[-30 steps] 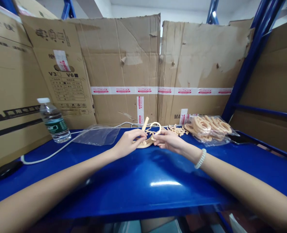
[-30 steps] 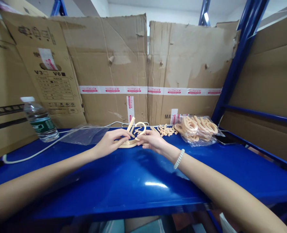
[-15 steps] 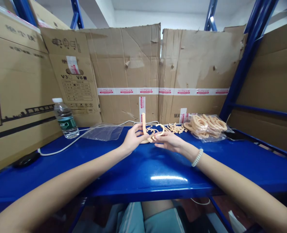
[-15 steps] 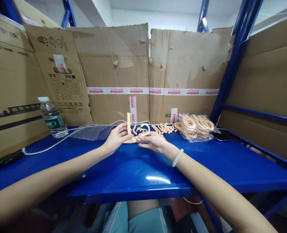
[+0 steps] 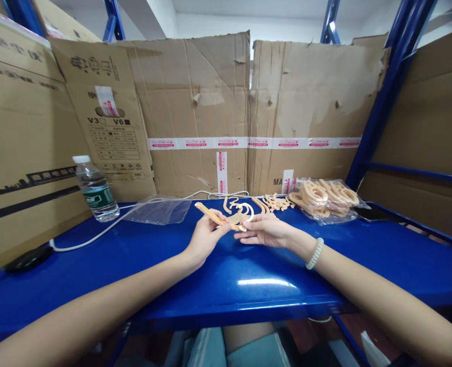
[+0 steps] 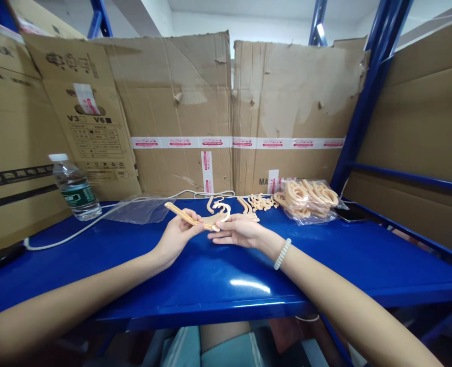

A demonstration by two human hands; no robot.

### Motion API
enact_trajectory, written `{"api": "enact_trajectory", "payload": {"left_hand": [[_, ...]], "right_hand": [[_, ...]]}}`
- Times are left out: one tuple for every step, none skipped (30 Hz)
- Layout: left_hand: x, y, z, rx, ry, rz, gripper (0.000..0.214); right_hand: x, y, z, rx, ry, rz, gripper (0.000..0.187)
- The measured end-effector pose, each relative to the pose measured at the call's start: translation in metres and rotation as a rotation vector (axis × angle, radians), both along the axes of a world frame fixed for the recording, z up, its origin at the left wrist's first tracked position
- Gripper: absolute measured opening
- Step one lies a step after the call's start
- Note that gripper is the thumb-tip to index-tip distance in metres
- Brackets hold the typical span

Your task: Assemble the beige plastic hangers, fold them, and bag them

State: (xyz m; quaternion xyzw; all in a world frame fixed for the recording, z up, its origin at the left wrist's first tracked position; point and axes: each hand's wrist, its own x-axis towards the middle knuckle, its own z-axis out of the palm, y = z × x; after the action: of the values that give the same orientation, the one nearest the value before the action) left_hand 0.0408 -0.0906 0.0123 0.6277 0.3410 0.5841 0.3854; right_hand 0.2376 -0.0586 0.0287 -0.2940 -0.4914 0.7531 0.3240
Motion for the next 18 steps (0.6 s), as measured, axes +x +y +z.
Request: {"api": "enact_trajectory", "payload": {"left_hand": [[0.000, -0.002, -0.001, 0.001, 0.008, 0.006, 0.028], [0.001, -0.004, -0.001, 0.002, 0.017, 0.010, 0.027], [0.001, -0.006, -0.002, 0.004, 0.026, 0.016, 0.026], [0.002, -0.008, -0.002, 0.008, 0.035, 0.024, 0.025], [0.003, -0.009, -0.002, 0.014, 0.043, 0.033, 0.025], [0.003, -0.010, -0.002, 0.022, 0.052, 0.043, 0.024], [0.003, -0.011, -0.002, 0.030, 0.062, 0.052, 0.023], [0.004, -0.012, -0.002, 0.038, 0.073, 0.059, 0.022], [0.004, -0.012, -0.002, 0.045, 0.084, 0.063, 0.022], [0.004, -0.012, -0.002, 0.050, 0.094, 0.066, 0.022], [0.004, -0.013, -0.002, 0.055, 0.104, 0.068, 0.021], [0.003, -0.013, -0.002, 0.060, 0.112, 0.069, 0.021], [0.003, -0.013, -0.003, 0.064, 0.118, 0.070, 0.021], [0.003, -0.013, -0.003, 0.067, 0.124, 0.070, 0.020], [0.004, -0.013, -0.003, 0.070, 0.127, 0.070, 0.020], [0.004, -0.013, -0.004, 0.072, 0.128, 0.069, 0.020], [0.004, -0.013, -0.005, 0.074, 0.126, 0.067, 0.020], [0.004, -0.013, -0.005, 0.075, 0.121, 0.063, 0.020]], "right_hand": [[0.000, -0.001, 0.000, 0.000, 0.000, 0.010, 0.013], [-0.001, -0.001, -0.001, 0.000, 0.000, 0.018, 0.014], [-0.001, -0.002, -0.001, 0.001, 0.000, 0.023, 0.014], [-0.001, -0.003, -0.001, 0.002, 0.001, 0.027, 0.015], [-0.001, -0.003, -0.001, 0.004, 0.000, 0.030, 0.015], [-0.001, -0.004, -0.001, 0.006, 0.000, 0.032, 0.015], [0.000, -0.004, -0.001, 0.009, -0.001, 0.032, 0.015], [0.000, -0.003, -0.001, 0.012, -0.003, 0.032, 0.015], [0.000, -0.003, -0.001, 0.015, -0.008, 0.032, 0.015], [0.000, -0.003, -0.002, 0.019, -0.014, 0.031, 0.016], [0.000, -0.003, -0.002, 0.023, -0.021, 0.031, 0.015], [0.000, -0.003, -0.003, 0.030, -0.029, 0.030, 0.015], [0.000, -0.003, -0.003, 0.037, -0.037, 0.030, 0.015], [0.000, -0.003, -0.003, 0.047, -0.046, 0.029, 0.014], [0.000, -0.003, -0.003, 0.057, -0.056, 0.027, 0.013], [-0.001, -0.004, -0.002, 0.068, -0.066, 0.024, 0.012], [-0.001, -0.004, -0.002, 0.080, -0.076, 0.020, 0.011], [-0.002, -0.005, -0.002, 0.092, -0.086, 0.014, 0.011]]}}
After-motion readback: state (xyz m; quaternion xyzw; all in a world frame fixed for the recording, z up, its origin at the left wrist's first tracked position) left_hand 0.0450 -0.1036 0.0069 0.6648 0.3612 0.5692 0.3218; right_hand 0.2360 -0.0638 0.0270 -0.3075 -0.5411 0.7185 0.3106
